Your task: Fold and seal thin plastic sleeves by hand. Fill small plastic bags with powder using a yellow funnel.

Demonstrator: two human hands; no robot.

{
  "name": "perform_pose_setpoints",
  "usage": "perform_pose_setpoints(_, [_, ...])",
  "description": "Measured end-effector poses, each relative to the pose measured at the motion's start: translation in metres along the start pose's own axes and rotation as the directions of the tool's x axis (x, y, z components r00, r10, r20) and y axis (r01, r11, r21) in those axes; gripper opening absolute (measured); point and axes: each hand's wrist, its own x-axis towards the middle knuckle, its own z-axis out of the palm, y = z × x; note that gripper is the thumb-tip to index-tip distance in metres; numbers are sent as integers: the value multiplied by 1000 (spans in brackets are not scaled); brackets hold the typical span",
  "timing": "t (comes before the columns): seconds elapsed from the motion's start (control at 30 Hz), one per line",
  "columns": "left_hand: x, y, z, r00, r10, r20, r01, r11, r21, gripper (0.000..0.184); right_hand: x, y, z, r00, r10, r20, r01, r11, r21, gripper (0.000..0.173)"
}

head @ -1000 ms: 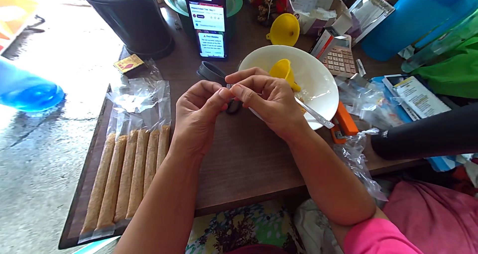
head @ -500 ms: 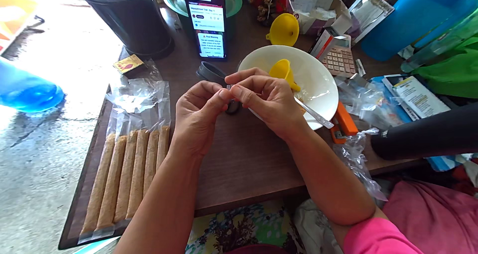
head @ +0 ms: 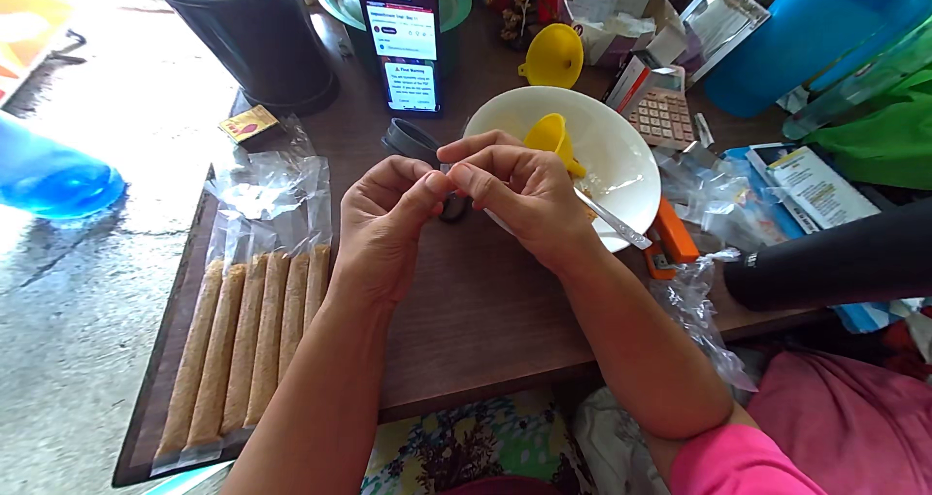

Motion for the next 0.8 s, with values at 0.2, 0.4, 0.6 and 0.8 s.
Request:
perform_pose_setpoints(0.2, [0,1,0,1000,-7,3,7,1000,12,2,1,0,0,1000,-12,5,12,1000,-15,15])
perform_pose_setpoints(0.4, [0,2,1,1000,-13,-4,13,1000,6,2,0,0,0,1000,5,1,-5,1000,-18,14])
perform_pose_setpoints(0.6, [0,2,1,1000,-15,-9,15,1000,-5,2,0,0,0,1000,-11,4,11,1000,-9,15])
perform_pose_setpoints(0.8, [0,2,1,1000,-13,-11,13,1000,-1,2,0,0,0,1000,-8,2,8,1000,-6,14])
